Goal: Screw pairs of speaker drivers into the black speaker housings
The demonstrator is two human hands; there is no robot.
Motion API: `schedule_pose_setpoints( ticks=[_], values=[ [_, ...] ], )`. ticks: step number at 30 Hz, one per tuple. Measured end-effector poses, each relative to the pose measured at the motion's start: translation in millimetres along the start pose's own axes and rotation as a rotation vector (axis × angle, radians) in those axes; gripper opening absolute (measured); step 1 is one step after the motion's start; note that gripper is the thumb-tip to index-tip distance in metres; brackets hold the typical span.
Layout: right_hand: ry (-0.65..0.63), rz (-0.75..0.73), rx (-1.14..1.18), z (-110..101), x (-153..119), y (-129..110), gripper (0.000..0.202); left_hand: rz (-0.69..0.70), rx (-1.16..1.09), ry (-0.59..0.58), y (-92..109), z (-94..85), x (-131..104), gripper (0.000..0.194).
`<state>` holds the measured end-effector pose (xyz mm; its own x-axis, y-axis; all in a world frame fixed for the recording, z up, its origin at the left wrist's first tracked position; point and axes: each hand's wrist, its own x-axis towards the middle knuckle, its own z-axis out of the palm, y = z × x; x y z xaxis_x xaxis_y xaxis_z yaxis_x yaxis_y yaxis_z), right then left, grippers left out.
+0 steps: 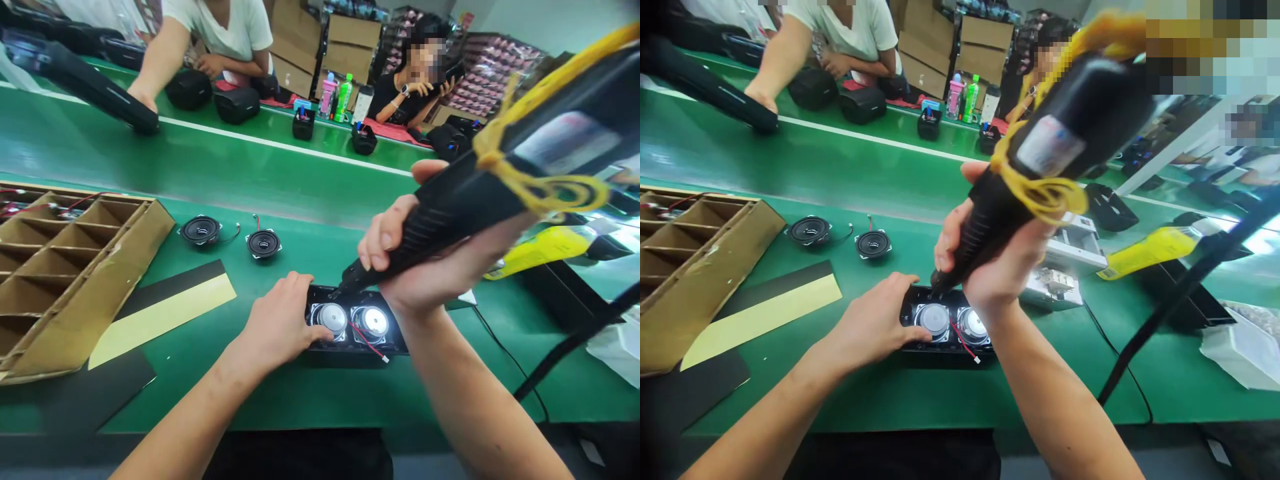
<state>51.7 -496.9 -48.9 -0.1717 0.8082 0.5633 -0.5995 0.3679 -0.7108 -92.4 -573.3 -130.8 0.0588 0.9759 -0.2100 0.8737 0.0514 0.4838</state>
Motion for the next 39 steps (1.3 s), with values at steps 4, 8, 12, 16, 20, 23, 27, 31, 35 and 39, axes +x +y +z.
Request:
schedule_pose_setpoints(
  ticks=[4, 8, 12, 16, 20, 23, 27, 31, 35, 39],
  values=[
    [-0.013, -0.033, -0.047, 0, -8, 31, 0.07, 0.0, -0.042, -0.001, 1, -0.2, 0, 0.079],
    [-0.004, 0.086, -0.104, 0, -16, 37, 0.062, -0.001, -0.065, 0.002, 0, 0.0, 0, 0.073],
    [-0.025, 0.089, -0.096, -3, -20, 45, 0.058, 0.001, -0.083, 0.002, 0, -0.5, 0, 0.069],
    [-0.054, 0.069, -0.071, -9, -20, 56, 0.06, 0.009, -0.089, -0.001, 0, 0.1, 2, 0.067],
    [-0.059, 0.063, -0.061, -10, -21, 59, 0.06, 0.018, -0.091, 0.006, -2, 1.7, 3, 0.066],
    [-0.044, 0.071, -0.083, -9, -23, 59, 0.063, 0.019, -0.09, 0.007, -3, 2.0, 3, 0.065],
    [-0.036, 0.105, -0.105, -8, -24, 58, 0.063, 0.021, -0.091, 0.006, -3, 1.8, 3, 0.067],
    [-0.056, 0.119, -0.103, -9, -24, 59, 0.065, 0.02, -0.087, 0.004, -3, 2.5, 4, 0.068],
    [-0.079, 0.12, -0.068, -6, -24, 60, 0.062, 0.025, -0.082, 0.003, -4, 2.7, 4, 0.068],
    [-0.066, 0.12, -0.086, -5, -24, 59, 0.062, 0.024, -0.079, 0.003, -4, 1.4, 4, 0.065]
  ],
)
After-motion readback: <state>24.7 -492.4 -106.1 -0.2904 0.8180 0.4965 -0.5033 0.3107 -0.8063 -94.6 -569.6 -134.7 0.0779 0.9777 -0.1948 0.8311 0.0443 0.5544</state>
